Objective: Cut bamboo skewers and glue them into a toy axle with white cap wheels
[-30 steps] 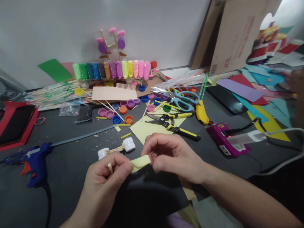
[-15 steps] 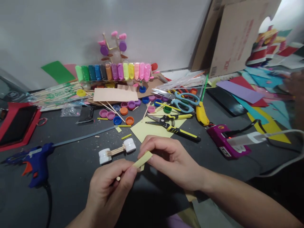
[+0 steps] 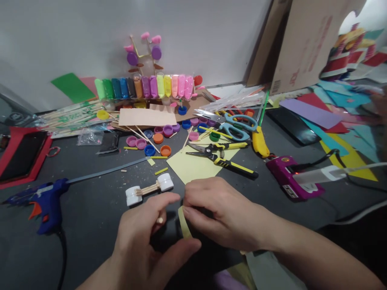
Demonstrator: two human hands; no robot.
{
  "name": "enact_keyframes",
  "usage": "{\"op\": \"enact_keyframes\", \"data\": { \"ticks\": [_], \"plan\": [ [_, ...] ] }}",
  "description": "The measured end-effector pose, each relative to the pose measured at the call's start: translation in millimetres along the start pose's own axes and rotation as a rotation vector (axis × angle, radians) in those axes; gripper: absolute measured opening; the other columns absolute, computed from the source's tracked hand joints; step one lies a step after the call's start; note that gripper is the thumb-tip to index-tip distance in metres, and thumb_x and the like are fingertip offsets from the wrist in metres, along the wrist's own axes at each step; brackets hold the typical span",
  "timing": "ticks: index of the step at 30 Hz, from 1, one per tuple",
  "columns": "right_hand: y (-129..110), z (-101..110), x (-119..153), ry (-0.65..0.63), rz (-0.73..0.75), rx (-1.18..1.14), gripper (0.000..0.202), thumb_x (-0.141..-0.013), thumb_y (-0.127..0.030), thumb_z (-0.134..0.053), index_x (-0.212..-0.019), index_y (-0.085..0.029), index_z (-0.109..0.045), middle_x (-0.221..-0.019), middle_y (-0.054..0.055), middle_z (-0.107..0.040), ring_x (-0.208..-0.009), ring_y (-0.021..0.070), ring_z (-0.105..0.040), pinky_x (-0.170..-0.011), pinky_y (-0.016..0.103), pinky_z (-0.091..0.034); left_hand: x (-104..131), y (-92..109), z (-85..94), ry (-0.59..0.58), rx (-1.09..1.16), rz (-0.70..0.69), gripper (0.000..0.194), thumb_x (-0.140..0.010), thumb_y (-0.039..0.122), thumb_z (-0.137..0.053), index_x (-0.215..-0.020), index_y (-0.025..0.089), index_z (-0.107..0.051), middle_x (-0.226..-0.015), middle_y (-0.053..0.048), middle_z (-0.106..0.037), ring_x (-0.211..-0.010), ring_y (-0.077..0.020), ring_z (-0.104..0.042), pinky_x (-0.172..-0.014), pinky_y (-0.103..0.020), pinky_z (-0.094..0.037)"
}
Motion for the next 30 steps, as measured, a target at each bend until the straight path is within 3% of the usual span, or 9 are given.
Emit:
{"op": "enact_keyframes", "data": {
  "ticks": [3,8,12,16,19,24,27,30],
  "plan": [
    [0,-1,0,-0.019,0.010,0.031,0.028,-0.092,-0.014,-0.051,-0.065,-0.017,-0.054,-0.065,-0.002,-0.050,-0.061,0.0107,-0.045,-0.058,0.025,-0.032,-7,2,-2.9,-0.043,0.024,0.057,0.032,-0.080,0.037,-0.071,-0.107,0.023,-0.059,-0.056,0.008,-0.050,-0.044,-0.0103,-0.047,-0.043,-0.020,-0.038],
    [1,1,0,-0.012,0.016,0.076,0.024,-0.092,-0.014,-0.053,-0.069,-0.016,-0.060,-0.067,-0.001,-0.052,-0.062,0.0111,-0.047,-0.058,0.024,-0.032,-14,6,-7.2,-0.136,-0.027,0.030,0.014,-0.085,0.020,-0.062,-0.098,0.023,-0.058,-0.057,0.009,-0.055,-0.042,-0.0074,-0.051,-0.042,-0.016,-0.039],
    [3,1,0,0.004,0.016,0.094,0.020,-0.091,-0.014,-0.056,-0.072,-0.016,-0.063,-0.067,-0.001,-0.056,-0.063,0.0116,-0.050,-0.058,0.024,-0.033,-13,7,-5.2,-0.127,-0.027,0.013,0.012,-0.085,0.016,-0.058,-0.095,0.022,-0.059,-0.059,0.008,-0.056,-0.043,-0.0070,-0.052,-0.043,-0.016,-0.039],
    [2,4,0,0.068,0.062,0.057,0.021,-0.094,-0.016,-0.057,-0.075,-0.015,-0.065,-0.069,0.000,-0.058,-0.063,0.0117,-0.050,-0.058,0.024,-0.035,-10,-1,-5.1,-0.148,0.104,0.098,0.020,-0.090,0.019,-0.055,-0.109,0.023,-0.061,-0.054,0.010,-0.045,-0.040,-0.0074,-0.043,-0.040,-0.017,-0.034],
    [2,6,0,0.102,0.089,-0.147,0.026,-0.098,-0.026,-0.055,-0.077,-0.016,-0.066,-0.070,0.000,-0.059,-0.064,0.0103,-0.051,-0.060,0.022,-0.038,-11,-10,-3.3,-0.159,0.176,0.139,0.025,-0.091,0.021,-0.057,-0.113,0.025,-0.067,-0.054,0.008,-0.042,-0.042,-0.0078,-0.038,-0.039,-0.017,-0.031],
    [15,-3,-1,0.046,-0.122,-0.597,0.040,-0.092,-0.050,-0.061,-0.074,-0.014,-0.068,-0.067,-0.001,-0.060,-0.063,0.0094,-0.053,-0.060,0.021,-0.041,-15,-16,0.3,-0.165,0.336,0.122,0.018,-0.088,0.021,-0.065,-0.098,0.031,-0.077,-0.064,0.003,-0.066,-0.051,-0.0097,-0.055,-0.048,-0.017,-0.041],
    [21,-17,-1,-0.033,-0.273,-0.875,0.038,-0.081,-0.051,-0.073,-0.071,-0.014,-0.067,-0.068,-0.002,-0.060,-0.064,0.0092,-0.052,-0.060,0.022,-0.040,-15,-15,-3.2,-0.219,0.432,0.135,0.017,-0.089,0.023,-0.065,-0.093,0.034,-0.078,-0.068,0.002,-0.071,-0.056,-0.0109,-0.060,-0.054,-0.019,-0.045],
    [25,-30,0,-0.070,-0.405,-1.068,0.035,-0.071,-0.045,-0.082,-0.068,-0.014,-0.065,-0.064,-0.004,-0.058,-0.060,0.0080,-0.049,-0.057,0.022,-0.037,-12,-20,-5.3,-0.217,0.454,0.190,0.012,-0.088,0.029,-0.068,-0.089,0.034,-0.079,-0.059,0.003,-0.064,-0.051,-0.0107,-0.053,-0.049,-0.020,-0.039]
  ]
}}
Point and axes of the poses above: each hand's wrist, its own x-axis away from the middle knuckle, its own z-axis out of the back of the hand, y = z × x, the point moved 7 cm from there along -x, towards the middle knuckle
